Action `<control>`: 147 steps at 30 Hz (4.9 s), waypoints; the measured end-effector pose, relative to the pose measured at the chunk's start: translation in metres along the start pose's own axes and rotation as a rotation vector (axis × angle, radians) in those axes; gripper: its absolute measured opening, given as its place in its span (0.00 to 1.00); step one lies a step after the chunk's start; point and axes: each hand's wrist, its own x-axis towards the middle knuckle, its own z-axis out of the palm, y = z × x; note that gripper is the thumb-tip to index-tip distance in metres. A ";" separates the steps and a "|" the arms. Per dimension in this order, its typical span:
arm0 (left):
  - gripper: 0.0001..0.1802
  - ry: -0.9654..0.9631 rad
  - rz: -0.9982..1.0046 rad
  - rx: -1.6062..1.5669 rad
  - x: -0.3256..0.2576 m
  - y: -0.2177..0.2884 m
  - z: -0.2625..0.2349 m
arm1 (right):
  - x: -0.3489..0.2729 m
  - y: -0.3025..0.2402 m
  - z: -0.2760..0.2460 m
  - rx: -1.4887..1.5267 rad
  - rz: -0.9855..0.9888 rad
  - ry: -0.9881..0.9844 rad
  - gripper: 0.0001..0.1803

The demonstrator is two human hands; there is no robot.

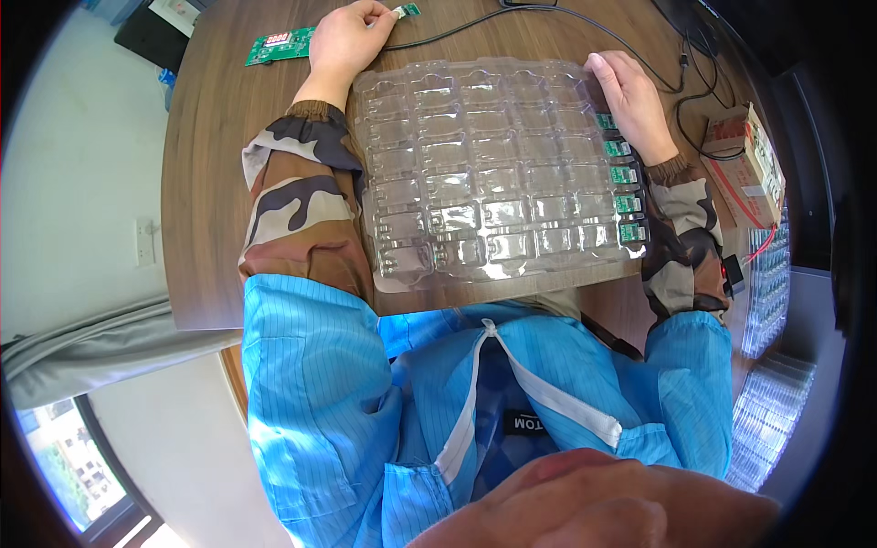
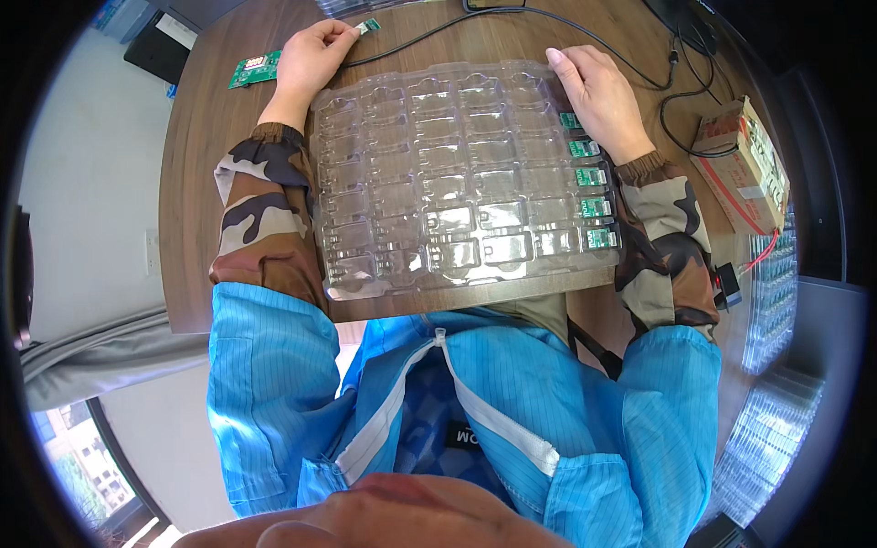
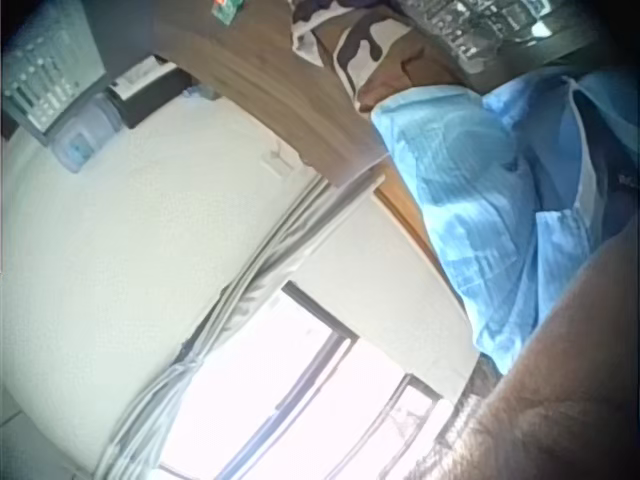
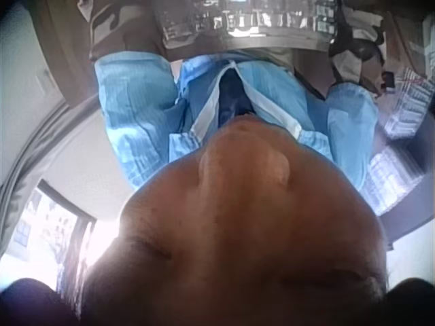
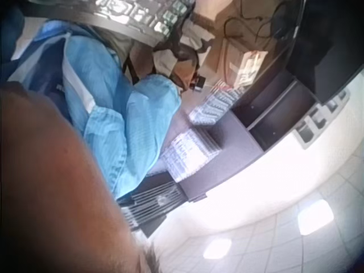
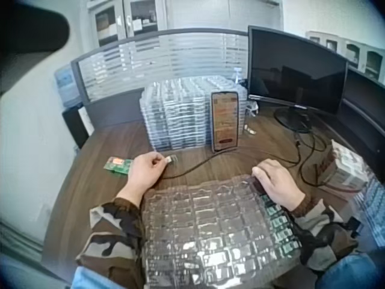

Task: Placing individual small green circuit boards into a plastic grid organizational tray.

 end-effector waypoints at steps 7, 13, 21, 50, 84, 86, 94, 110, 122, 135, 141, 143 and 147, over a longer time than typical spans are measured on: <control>0.15 -0.011 -0.011 0.015 -0.003 0.002 -0.002 | -0.001 -0.002 0.000 0.045 -0.024 0.099 0.21; 0.15 -0.012 -0.028 -0.012 -0.001 -0.001 0.003 | 0.009 -0.005 -0.010 0.228 -0.066 0.034 0.16; 0.15 0.013 -0.046 0.007 -0.006 0.007 -0.004 | 0.031 -0.048 0.006 0.115 -0.309 -0.390 0.12; 0.16 0.040 0.004 0.035 0.004 0.003 -0.006 | 0.071 -0.108 0.049 0.064 -0.515 -0.347 0.11; 0.15 -0.013 -0.058 -0.011 -0.002 0.011 -0.013 | 0.064 -0.069 0.008 0.016 -0.399 -0.236 0.09; 0.14 -0.021 -0.065 -0.017 -0.002 0.012 -0.012 | 0.062 -0.044 0.001 0.109 -0.231 -0.224 0.08; 0.14 -0.022 -0.044 -0.035 0.001 0.010 -0.007 | 0.011 -0.020 -0.075 -0.072 -0.034 -0.104 0.09; 0.14 -0.013 0.067 -0.108 0.011 -0.017 -0.003 | -0.171 -0.027 -0.157 -0.874 0.463 -0.189 0.15; 0.14 0.001 0.010 -0.071 0.003 0.003 -0.007 | -0.186 0.012 -0.142 -0.990 0.431 -0.321 0.10; 0.14 0.008 -0.027 -0.026 0.001 0.009 -0.008 | -0.080 -0.072 -0.127 -0.773 0.134 -0.158 0.09; 0.12 0.025 -0.035 -0.083 0.001 0.015 -0.007 | 0.057 -0.104 -0.025 -0.151 -0.265 -0.226 0.06; 0.11 0.029 -0.054 -0.088 -0.001 0.020 -0.007 | 0.095 -0.106 0.013 -0.152 -0.212 -0.203 0.10; 0.14 0.054 -0.021 -0.058 -0.003 0.021 -0.004 | 0.133 -0.119 0.058 -0.253 -0.156 -0.304 0.15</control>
